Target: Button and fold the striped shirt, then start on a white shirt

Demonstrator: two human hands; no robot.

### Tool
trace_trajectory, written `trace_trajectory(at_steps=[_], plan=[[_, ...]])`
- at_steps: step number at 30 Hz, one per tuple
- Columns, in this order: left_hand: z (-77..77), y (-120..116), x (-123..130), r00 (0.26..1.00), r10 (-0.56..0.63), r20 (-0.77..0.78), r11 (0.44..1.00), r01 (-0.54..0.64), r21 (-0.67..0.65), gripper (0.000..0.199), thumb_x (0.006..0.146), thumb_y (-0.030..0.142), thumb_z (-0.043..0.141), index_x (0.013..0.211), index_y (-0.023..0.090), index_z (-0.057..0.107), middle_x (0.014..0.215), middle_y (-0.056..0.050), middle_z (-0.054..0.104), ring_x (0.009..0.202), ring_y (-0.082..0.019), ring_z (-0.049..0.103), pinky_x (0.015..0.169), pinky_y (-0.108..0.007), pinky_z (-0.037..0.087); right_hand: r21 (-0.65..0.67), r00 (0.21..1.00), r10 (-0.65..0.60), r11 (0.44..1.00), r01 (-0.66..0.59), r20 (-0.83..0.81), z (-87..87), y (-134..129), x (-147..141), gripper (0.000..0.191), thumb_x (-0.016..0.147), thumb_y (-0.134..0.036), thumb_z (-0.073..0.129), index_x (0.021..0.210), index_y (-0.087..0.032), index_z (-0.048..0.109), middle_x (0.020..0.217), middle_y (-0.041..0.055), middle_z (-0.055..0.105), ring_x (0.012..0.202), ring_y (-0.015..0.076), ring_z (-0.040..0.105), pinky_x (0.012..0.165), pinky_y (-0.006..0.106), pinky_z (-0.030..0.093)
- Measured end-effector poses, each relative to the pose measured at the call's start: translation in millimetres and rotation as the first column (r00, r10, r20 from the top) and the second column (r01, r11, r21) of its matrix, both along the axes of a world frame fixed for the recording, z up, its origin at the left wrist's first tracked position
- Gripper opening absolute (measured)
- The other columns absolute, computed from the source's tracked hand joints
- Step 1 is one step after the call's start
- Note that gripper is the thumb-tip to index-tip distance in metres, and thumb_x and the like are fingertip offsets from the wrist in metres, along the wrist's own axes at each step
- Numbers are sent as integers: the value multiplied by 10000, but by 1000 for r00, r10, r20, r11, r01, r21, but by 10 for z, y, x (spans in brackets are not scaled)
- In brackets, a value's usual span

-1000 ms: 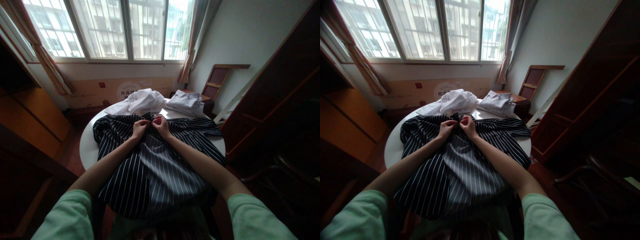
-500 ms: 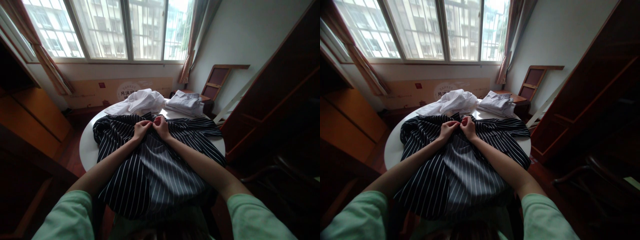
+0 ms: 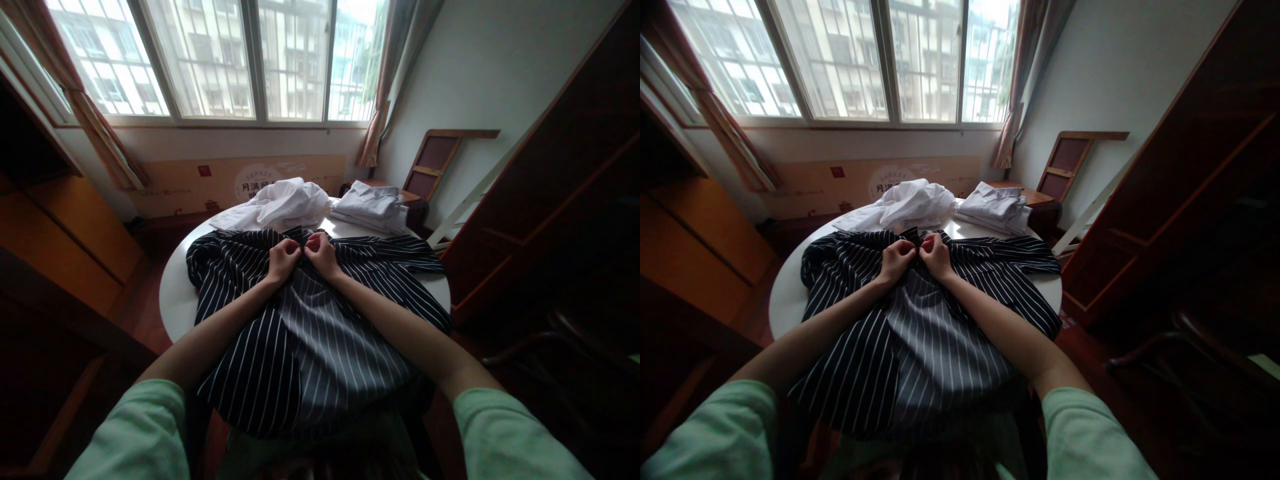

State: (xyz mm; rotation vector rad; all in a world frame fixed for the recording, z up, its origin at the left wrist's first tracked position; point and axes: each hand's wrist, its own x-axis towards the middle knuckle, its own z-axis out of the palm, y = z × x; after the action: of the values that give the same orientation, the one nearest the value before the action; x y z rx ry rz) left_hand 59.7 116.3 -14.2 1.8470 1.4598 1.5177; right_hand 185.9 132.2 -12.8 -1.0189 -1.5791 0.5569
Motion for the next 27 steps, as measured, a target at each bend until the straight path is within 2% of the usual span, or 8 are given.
trace_trajectory(at_steps=[8,13,19,24,27], plan=[[-40,26,5,998,-3,-60,999,6,45,100,677,203,529,732,155,598,685,-1,614,655,-122,571,645,-229,437,-14,993,-68,998,69,96,-16,-12,-6,263,624,-173,586,853,-187,456,690,-9,606,633,141,592,692,290,466],[-60,51,0,1000,-1,-1,999,1,51,96,671,226,545,719,153,584,688,-1,611,656,-121,569,647,-231,441,-8,993,-54,998,55,101,-9,-11,-9,232,627,-173,577,820,-188,450,692,-5,591,644,140,582,683,280,462],[-89,156,-49,992,-101,81,993,105,-46,158,671,263,545,757,142,600,732,-26,622,697,-138,578,673,-254,453,-23,995,-63,998,65,83,18,-1,0,195,625,-192,568,761,-200,428,683,-8,579,640,146,568,685,297,453],[-123,231,-67,971,-78,226,981,115,-156,140,656,253,541,724,135,572,666,-21,594,606,-126,556,606,-255,454,-15,1000,0,1000,1,8,14,39,-3,189,629,-219,573,719,-207,407,670,-20,570,630,136,554,670,290,448],[-126,246,-85,975,-75,207,976,114,-184,140,662,273,554,707,141,552,633,-11,576,589,-124,547,592,-251,448,-77,996,31,996,-38,-89,3,85,9,221,604,-240,605,709,-204,414,657,-30,561,618,130,545,657,288,443]])
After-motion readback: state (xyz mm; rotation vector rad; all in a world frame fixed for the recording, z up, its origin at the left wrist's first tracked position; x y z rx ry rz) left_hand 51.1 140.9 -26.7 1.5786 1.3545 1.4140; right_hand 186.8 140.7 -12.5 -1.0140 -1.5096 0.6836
